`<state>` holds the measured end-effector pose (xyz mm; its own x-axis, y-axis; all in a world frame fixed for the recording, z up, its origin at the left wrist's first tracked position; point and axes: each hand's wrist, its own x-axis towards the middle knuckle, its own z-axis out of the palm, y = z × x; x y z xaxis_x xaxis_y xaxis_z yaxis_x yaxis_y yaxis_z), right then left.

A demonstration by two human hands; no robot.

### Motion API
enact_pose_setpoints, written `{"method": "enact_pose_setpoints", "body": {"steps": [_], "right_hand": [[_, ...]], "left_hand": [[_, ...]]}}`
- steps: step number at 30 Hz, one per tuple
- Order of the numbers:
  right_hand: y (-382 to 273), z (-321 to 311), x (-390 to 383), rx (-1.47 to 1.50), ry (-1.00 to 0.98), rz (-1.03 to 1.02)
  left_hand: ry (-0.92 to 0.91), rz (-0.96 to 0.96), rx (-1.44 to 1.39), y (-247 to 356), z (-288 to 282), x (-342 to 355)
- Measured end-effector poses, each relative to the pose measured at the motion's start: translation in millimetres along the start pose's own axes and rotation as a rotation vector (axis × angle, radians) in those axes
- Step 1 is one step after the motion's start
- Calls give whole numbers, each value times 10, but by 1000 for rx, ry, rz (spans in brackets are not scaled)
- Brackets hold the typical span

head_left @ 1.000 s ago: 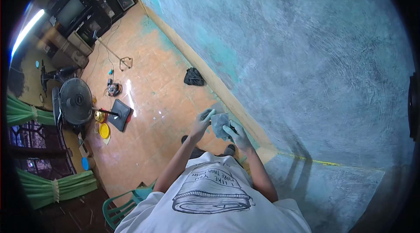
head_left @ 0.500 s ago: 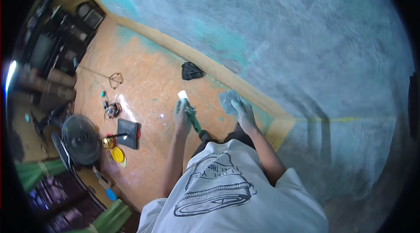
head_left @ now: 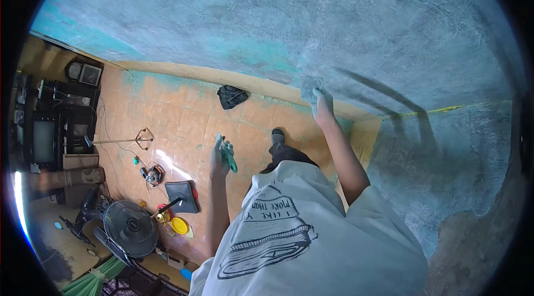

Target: Apply plaster filler to a wall and smooth it using a putty knife and a sanding block.

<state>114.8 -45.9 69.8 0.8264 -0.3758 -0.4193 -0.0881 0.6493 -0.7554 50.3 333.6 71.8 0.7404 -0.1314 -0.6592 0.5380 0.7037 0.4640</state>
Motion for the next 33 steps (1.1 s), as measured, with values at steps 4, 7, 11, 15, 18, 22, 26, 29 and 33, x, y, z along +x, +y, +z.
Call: {"method": "enact_pose_setpoints", "body": {"steps": [4,7,11,15,18,22,26,29,33], "right_hand": [[200,-37,983,175,-113,50],[84,133,1525,369,-63,107],[-488,829,1641,511,74,59],[-606,889,1548,596,50,44],[-389,670,1695,559,129,17],[-434,803,1589,524,255,136],[-897,797,1355,669,-100,237],[-773,991,1256,694,150,265],[-510,614,1566,712,281,314]], "left_hand": [[38,19,40,283,106,186],[-10,-36,12,445,83,512],[-3,-31,-16,575,144,661],[-1,-65,-68,669,255,855],[-91,-134,3,738,330,997],[-78,-108,122,920,338,1110],[-129,-95,155,1069,190,1212],[-86,-97,220,1048,191,1211],[-66,-69,339,983,227,1249]]}}
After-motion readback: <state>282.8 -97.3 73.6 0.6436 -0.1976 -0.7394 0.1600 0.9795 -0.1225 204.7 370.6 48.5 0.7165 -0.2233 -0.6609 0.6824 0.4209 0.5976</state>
